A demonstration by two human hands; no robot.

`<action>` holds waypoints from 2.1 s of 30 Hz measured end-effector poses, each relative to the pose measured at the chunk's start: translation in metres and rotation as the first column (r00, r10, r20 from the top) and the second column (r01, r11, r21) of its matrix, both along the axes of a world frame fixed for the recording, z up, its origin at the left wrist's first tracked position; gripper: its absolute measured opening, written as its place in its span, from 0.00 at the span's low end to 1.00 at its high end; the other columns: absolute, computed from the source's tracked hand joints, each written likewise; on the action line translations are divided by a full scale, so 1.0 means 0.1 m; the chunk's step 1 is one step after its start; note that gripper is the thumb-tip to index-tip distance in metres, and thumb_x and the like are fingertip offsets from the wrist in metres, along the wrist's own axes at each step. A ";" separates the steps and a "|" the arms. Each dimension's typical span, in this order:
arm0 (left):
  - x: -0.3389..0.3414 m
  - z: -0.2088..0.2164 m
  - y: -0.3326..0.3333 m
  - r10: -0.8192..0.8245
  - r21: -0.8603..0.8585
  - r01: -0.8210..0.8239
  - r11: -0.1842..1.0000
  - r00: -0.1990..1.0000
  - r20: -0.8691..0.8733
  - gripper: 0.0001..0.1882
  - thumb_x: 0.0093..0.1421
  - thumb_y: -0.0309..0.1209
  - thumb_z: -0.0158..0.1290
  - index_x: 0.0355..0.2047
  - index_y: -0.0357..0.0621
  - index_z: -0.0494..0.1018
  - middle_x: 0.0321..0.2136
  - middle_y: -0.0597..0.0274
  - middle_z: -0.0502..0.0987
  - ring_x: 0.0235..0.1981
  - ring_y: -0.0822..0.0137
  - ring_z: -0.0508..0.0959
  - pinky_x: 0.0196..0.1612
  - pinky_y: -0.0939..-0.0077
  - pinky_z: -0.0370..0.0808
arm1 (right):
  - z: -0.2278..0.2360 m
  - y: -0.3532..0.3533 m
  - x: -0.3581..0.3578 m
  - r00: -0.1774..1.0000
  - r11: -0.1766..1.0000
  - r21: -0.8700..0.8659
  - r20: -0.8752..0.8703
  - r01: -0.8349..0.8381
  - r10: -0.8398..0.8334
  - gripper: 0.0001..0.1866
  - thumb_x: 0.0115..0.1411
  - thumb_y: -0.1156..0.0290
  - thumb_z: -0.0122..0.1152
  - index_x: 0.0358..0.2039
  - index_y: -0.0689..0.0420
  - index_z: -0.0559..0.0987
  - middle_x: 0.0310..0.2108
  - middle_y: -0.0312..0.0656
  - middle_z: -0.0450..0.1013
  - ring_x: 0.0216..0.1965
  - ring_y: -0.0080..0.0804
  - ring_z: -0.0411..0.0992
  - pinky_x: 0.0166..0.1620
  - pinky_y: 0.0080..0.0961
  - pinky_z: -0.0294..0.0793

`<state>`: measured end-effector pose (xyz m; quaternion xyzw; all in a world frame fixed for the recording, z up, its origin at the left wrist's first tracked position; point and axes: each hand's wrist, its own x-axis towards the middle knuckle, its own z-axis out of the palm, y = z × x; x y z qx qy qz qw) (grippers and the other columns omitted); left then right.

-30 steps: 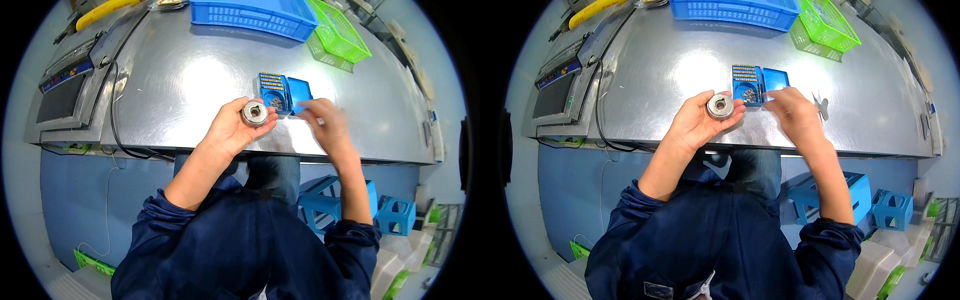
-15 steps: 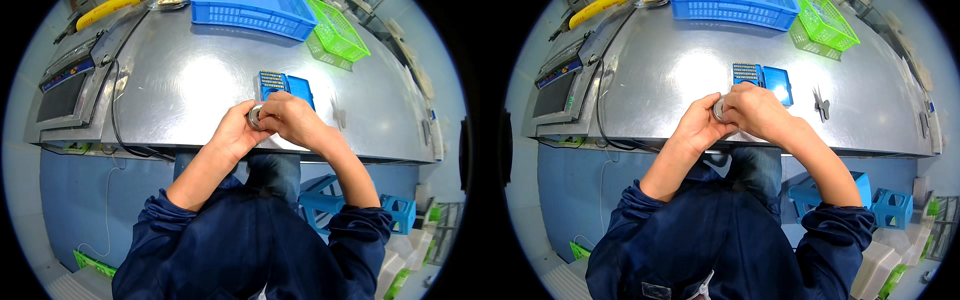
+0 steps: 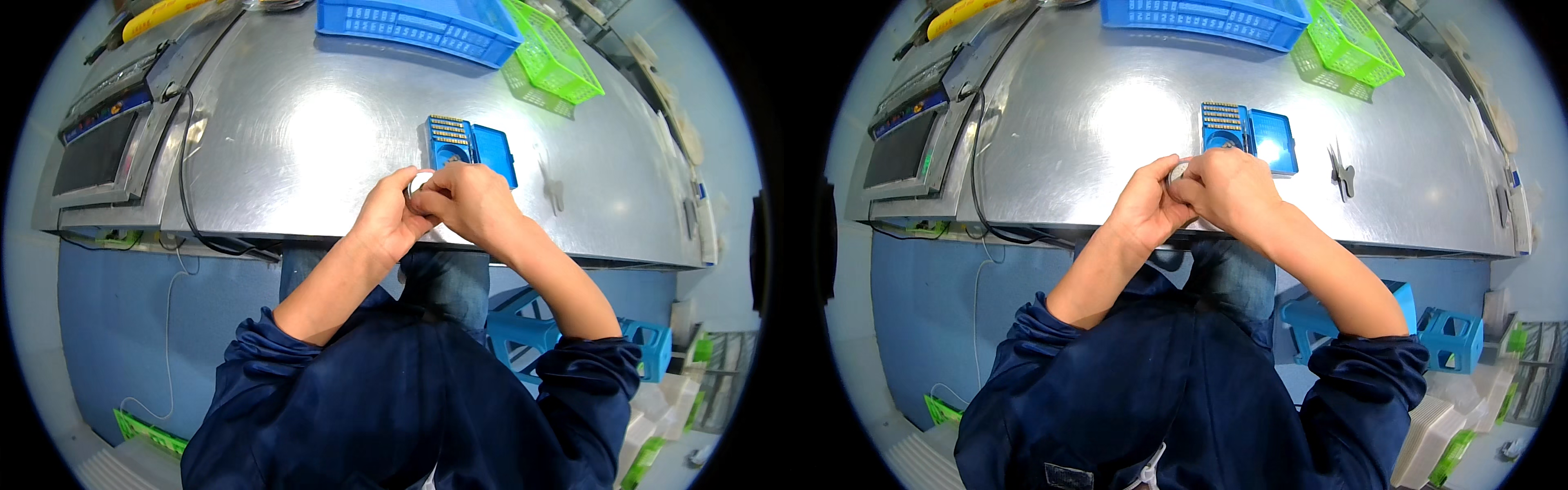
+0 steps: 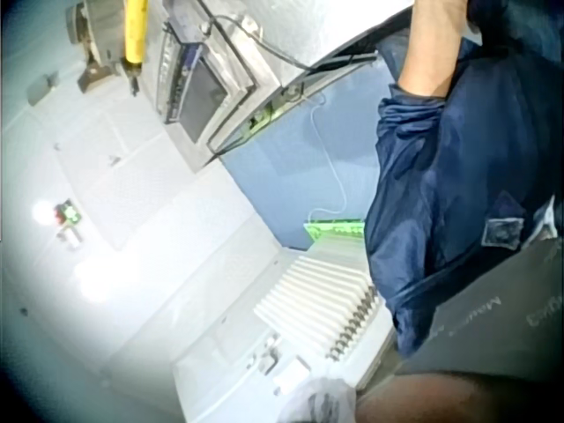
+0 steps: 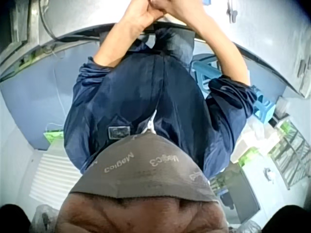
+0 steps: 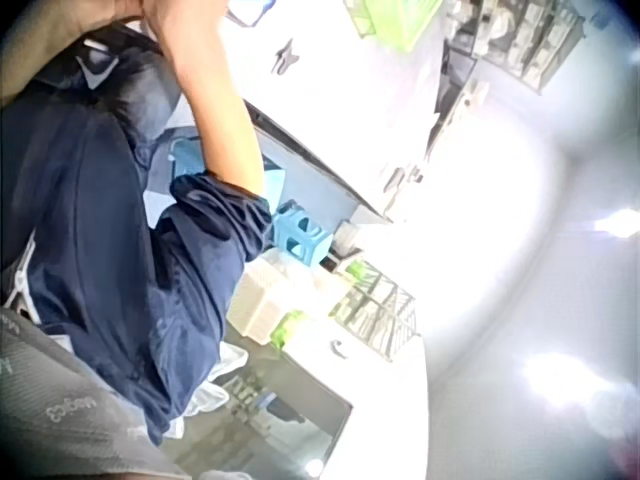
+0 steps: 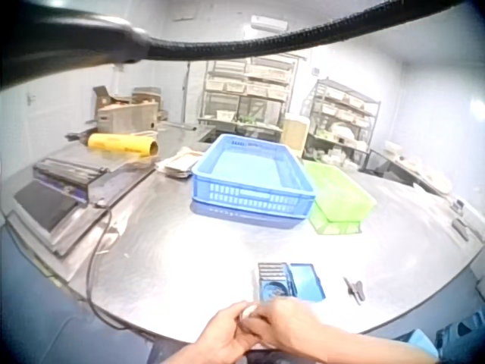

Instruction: The person disassembles a lock cylinder, removes a retaining ring, and opens a blue case containing small metal pins. Using tweezers, they pick up individual pins and insert them into the cylinder's internal chambers. The person repeats this process, carefully placing multiple pins into the lock mechanism.

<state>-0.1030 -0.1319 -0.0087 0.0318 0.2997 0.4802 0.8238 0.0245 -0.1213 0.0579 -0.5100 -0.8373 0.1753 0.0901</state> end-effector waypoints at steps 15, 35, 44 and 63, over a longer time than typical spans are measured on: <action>-0.10 0.00 0.01 -0.112 0.072 0.107 0.992 0.991 0.073 0.18 0.67 0.35 0.35 0.45 0.31 0.65 0.40 0.49 0.74 0.41 0.57 0.77 0.49 0.56 0.74 | 0.08 0.14 0.06 0.986 0.951 -0.298 -0.163 -0.077 0.029 0.06 0.49 0.70 0.62 0.26 0.57 0.80 0.27 0.45 0.76 0.31 0.42 0.75 0.35 0.32 0.73; -0.12 -0.01 0.02 -0.022 0.075 0.016 0.997 0.997 0.076 0.15 0.66 0.33 0.37 0.41 0.31 0.66 0.38 0.49 0.72 0.40 0.60 0.76 0.49 0.57 0.74 | 0.06 -0.03 -0.09 0.984 0.992 -0.084 -0.149 0.089 -0.101 0.10 0.50 0.64 0.64 0.27 0.58 0.81 0.24 0.48 0.75 0.29 0.45 0.76 0.34 0.36 0.74; -0.10 -0.09 0.06 -0.069 0.076 0.061 0.995 0.992 0.102 0.18 0.68 0.34 0.32 0.44 0.33 0.68 0.40 0.50 0.74 0.42 0.59 0.76 0.47 0.62 0.75 | -0.15 -0.08 0.01 0.952 1.000 0.003 -0.306 0.029 -0.026 0.04 0.51 0.74 0.62 0.27 0.61 0.81 0.25 0.46 0.72 0.30 0.41 0.72 0.35 0.32 0.71; -0.16 0.07 0.04 -0.010 0.018 0.008 1.000 0.996 0.091 0.21 0.70 0.38 0.35 0.48 0.27 0.62 0.45 0.32 0.68 0.48 0.44 0.73 0.52 0.51 0.75 | -0.64 0.46 2.13 0.594 0.622 0.237 0.182 0.747 -0.783 0.32 0.55 0.47 0.59 0.30 0.74 0.78 0.30 0.63 0.75 0.36 0.54 0.76 0.40 0.41 0.73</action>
